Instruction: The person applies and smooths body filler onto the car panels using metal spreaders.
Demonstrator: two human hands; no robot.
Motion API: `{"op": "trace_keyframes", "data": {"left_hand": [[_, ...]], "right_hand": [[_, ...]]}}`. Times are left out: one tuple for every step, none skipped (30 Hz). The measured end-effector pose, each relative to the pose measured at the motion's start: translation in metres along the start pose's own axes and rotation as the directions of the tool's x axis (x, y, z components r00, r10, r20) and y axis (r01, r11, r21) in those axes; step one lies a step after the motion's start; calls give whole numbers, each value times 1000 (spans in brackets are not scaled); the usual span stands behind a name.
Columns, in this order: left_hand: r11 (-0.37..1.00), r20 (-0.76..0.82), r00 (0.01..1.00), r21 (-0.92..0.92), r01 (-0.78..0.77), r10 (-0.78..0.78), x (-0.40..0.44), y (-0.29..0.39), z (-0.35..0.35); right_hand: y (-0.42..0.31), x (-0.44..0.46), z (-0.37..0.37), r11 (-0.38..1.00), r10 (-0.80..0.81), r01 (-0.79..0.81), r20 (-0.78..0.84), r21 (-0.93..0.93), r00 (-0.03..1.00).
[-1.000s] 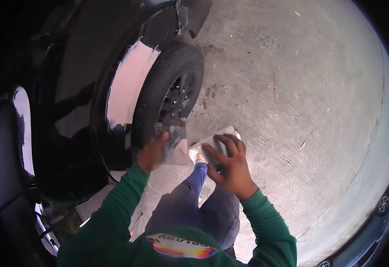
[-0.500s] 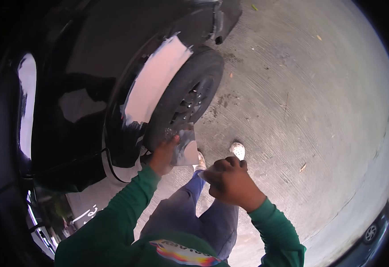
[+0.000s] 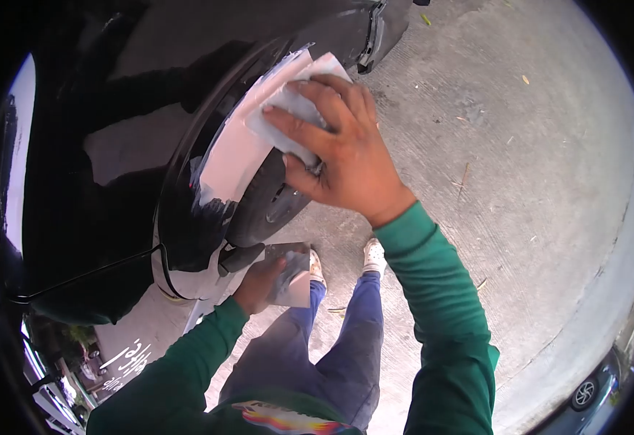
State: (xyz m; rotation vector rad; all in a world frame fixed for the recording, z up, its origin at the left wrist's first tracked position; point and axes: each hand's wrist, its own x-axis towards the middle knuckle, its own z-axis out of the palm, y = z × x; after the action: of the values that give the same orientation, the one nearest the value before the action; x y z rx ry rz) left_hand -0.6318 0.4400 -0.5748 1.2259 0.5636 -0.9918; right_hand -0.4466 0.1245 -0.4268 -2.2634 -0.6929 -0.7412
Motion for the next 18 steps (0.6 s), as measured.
{"op": "trace_keyframes", "data": {"left_hand": [[1000, -13, 1000, -14, 27, -28, -1, -2, -1], [999, -12, 1000, -18, 28, -28, -2, -4, -3], [999, -16, 999, -15, 31, -31, -1, -9, -5], [999, -21, 999, -11, 35, -35, 0, -13, -8], [999, -22, 999, -15, 41, -42, 1, -18, -11], [999, -29, 999, 11, 36, -36, 3, -23, -13], [999, -35, 999, 36, 30, -28, 4, -27, -17], [999, -37, 999, 32, 37, -35, 5, -32, -22], [999, -28, 999, 34, 34, -33, 5, -30, -22], [999, -21, 999, 34, 32, -31, 4, -29, -23], [999, -23, 999, 28, 44, -43, 1, -27, -26], [996, -36, 996, 33, 85, -84, -1, -21, -27], [992, -49, 991, 37, 124, -122, -3, -17, -26], [991, -49, 990, 32, 133, -132, -2, -17, -26], [992, -67, 990, 13, 125, -124, -2, -18, -24], [993, -85, 990, -5, 114, -114, -2, -18, -23], [993, -85, 989, -7, 121, -121, -3, -18, -22], [992, -92, 988, 11, 129, -128, -4, -17, -20]], "right_hand": [[7, 3, 6, 1000, -16, 16, -35, -6, 999], [13, 5, 12, 999, -31, 31, -71, -11, 997], [16, 9, 14, 999, -32, 31, -67, -10, 997], [18, 12, 16, 999, -36, 34, -81, -19, 996], [20, 14, 19, 999, -38, 35, -93, -27, 995], [22, 15, 22, 999, -31, 29, -88, -22, 996], [24, 16, 25, 999, -47, 46, -97, -20, 994], [26, 16, 28, 998, -64, 62, -106, -18, 992], [28, 16, 30, 998, -60, 59, -99, -13, 993], [30, 14, 31, 998, -66, 65, -78, -12, 995], [31, 12, 31, 998, -69, 68, -58, -12, 996], [31, 12, 34, 998, -60, 60, -48, -7, 997], [32, 14, 36, 997, -79, 77, -99, -19, 992], [31, 14, 38, 995, -97, 94, -150, -32, 984], [31, 14, 36, 996, -91, 87, -144, -28, 985], [30, 13, 32, 996, -79, 81, -76, 24, 994], [30, 11, 30, 995, -70, 70, -9, 75, 998], [29, 10, 30, 995, -65, 66, -5, 78, 998]]}}
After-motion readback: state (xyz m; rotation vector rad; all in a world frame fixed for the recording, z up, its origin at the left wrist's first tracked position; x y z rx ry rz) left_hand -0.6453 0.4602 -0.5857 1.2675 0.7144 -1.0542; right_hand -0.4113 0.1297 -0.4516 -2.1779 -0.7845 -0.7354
